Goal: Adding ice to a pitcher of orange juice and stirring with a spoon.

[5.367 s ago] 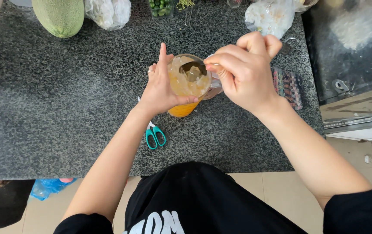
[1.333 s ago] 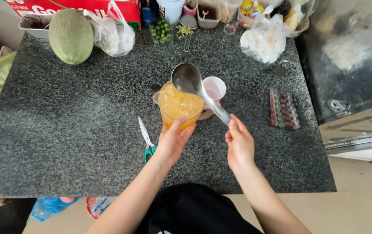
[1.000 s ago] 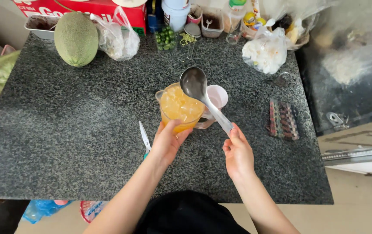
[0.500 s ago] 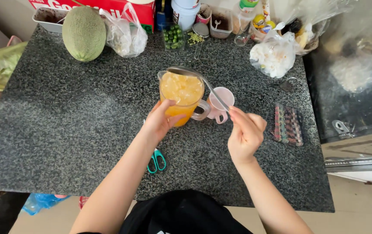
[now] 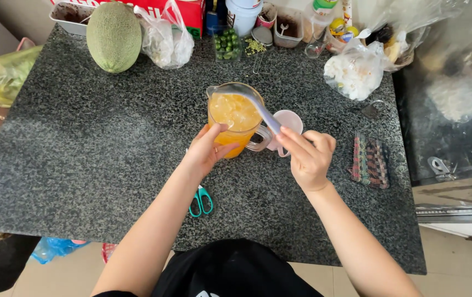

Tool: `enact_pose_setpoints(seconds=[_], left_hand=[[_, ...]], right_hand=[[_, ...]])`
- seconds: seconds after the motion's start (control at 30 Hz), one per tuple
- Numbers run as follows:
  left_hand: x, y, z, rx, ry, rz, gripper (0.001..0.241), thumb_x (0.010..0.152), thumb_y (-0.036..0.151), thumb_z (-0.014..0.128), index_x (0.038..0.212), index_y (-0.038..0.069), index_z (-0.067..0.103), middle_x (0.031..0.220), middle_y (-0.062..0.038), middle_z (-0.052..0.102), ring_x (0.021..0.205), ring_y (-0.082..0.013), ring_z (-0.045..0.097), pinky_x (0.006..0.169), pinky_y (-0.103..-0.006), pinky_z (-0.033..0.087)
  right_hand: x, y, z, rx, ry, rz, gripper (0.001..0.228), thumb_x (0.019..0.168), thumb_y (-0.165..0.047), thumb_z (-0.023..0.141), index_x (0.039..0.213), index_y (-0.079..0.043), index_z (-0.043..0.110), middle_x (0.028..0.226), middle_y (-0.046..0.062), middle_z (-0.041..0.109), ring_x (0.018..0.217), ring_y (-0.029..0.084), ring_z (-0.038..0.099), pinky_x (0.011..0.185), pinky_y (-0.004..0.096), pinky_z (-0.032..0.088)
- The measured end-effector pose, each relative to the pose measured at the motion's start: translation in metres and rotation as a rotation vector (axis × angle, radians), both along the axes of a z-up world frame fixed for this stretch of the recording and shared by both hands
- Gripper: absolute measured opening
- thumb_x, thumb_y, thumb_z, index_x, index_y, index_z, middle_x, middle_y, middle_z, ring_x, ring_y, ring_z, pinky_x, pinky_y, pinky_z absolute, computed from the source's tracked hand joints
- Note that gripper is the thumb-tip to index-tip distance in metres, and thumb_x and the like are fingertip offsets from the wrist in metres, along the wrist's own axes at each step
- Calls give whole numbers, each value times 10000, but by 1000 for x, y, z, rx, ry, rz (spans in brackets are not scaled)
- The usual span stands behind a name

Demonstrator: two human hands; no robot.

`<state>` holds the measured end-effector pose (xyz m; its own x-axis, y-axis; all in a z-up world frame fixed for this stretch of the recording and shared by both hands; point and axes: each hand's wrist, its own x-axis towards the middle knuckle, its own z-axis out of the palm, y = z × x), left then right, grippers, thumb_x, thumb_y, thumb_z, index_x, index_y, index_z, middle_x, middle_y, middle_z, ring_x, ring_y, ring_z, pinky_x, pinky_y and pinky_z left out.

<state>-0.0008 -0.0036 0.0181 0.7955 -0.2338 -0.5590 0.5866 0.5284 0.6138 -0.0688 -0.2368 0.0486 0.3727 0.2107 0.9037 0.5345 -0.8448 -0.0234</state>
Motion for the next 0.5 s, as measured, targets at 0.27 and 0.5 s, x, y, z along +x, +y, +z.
enact_pose_setpoints(seconds=[0.27, 0.5], left_hand=[[1, 1, -6, 16, -11, -24, 1179, 871, 243, 824, 1695, 92, -7, 1473, -466, 371, 1170, -514, 670, 1017, -476, 558], [-1, 2, -4, 23, -23, -27, 1157, 894, 271, 823, 1694, 83, 8, 1448, -482, 392, 1171, -520, 673, 1024, -483, 551]], right_hand=[[-6, -12, -3, -118, 61, 57, 179, 1058, -160, 675, 1045, -217, 844, 1130, -81, 816, 911, 213, 588, 846, 350, 434], [-11, -18, -13, -142, 144, 43, 151, 1028, -230, 692, 1095, -264, 823, 1229, -132, 790, 952, 160, 562, 906, 302, 450]])
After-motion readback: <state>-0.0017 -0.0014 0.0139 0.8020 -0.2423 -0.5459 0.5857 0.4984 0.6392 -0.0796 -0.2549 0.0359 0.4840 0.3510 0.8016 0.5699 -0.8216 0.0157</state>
